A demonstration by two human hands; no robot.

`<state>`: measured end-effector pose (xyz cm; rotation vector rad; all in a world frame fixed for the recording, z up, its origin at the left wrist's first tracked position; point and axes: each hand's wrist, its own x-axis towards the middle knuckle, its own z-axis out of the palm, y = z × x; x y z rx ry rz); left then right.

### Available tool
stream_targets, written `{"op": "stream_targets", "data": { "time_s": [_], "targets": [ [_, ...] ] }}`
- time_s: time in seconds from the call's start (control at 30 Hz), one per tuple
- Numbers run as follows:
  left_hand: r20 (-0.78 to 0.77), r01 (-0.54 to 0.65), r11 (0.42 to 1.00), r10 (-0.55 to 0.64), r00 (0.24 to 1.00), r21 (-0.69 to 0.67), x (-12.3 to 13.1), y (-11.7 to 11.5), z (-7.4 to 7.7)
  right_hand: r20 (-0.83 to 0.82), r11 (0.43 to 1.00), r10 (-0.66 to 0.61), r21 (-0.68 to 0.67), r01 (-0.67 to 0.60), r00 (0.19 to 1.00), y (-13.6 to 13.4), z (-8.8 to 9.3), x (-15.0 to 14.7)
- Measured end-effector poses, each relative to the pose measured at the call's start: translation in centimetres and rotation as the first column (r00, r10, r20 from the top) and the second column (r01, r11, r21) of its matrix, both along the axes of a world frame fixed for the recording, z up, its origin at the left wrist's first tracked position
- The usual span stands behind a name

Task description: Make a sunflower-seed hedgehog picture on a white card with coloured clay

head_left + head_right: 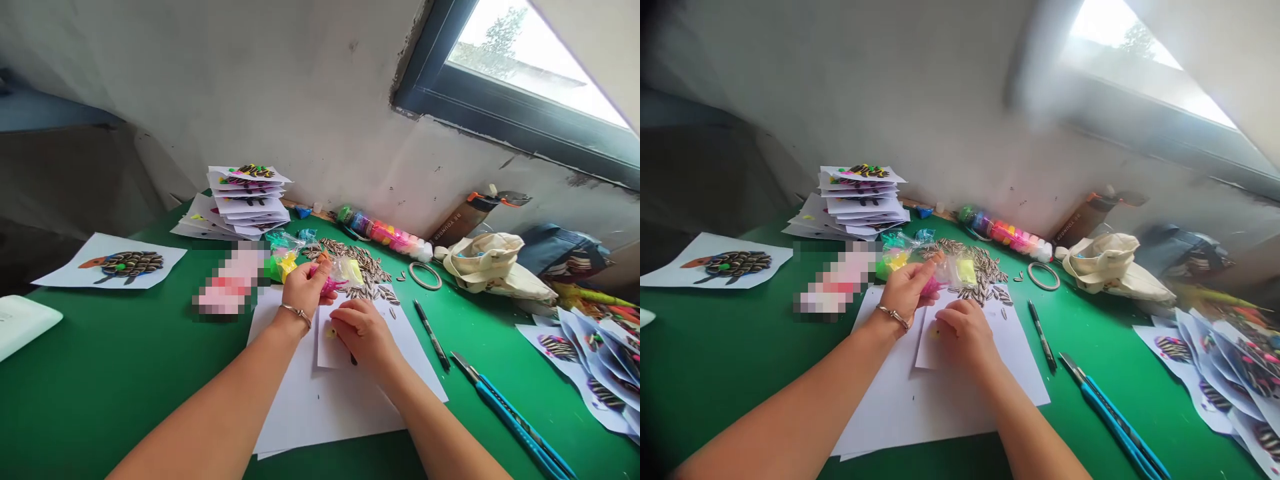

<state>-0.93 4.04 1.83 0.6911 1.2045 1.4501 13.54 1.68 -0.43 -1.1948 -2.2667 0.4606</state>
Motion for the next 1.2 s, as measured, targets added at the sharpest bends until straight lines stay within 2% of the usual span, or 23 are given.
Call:
{"op": "stream_targets", "data": {
  "time_s": [0.23, 0.73, 1.2],
  "targets": [
    [0.001, 0.018, 1.0, -0.018, 1.0, -0.001, 0.15, -0.06, 0.04, 0.042, 0.999, 0.011, 0.042, -0.012, 0.999, 0.22, -0.92, 0.15],
    [-0.021, 0.036, 0.999, -0.036, 0.999, 0.02, 0.22, -0.12, -0.17, 0.08, 0.992, 0.108, 0.064, -0.113, 0.991, -0.55, -0.24, 0.27],
    [-0.033, 0.043, 0.999, -0.043, 0.999, 0.009, 0.26, -0.24, -0.06, 0.038, 0.995, 0.084, 0.045, -0.085, 0.996, -0.54, -0.53, 0.14]
  ]
}}
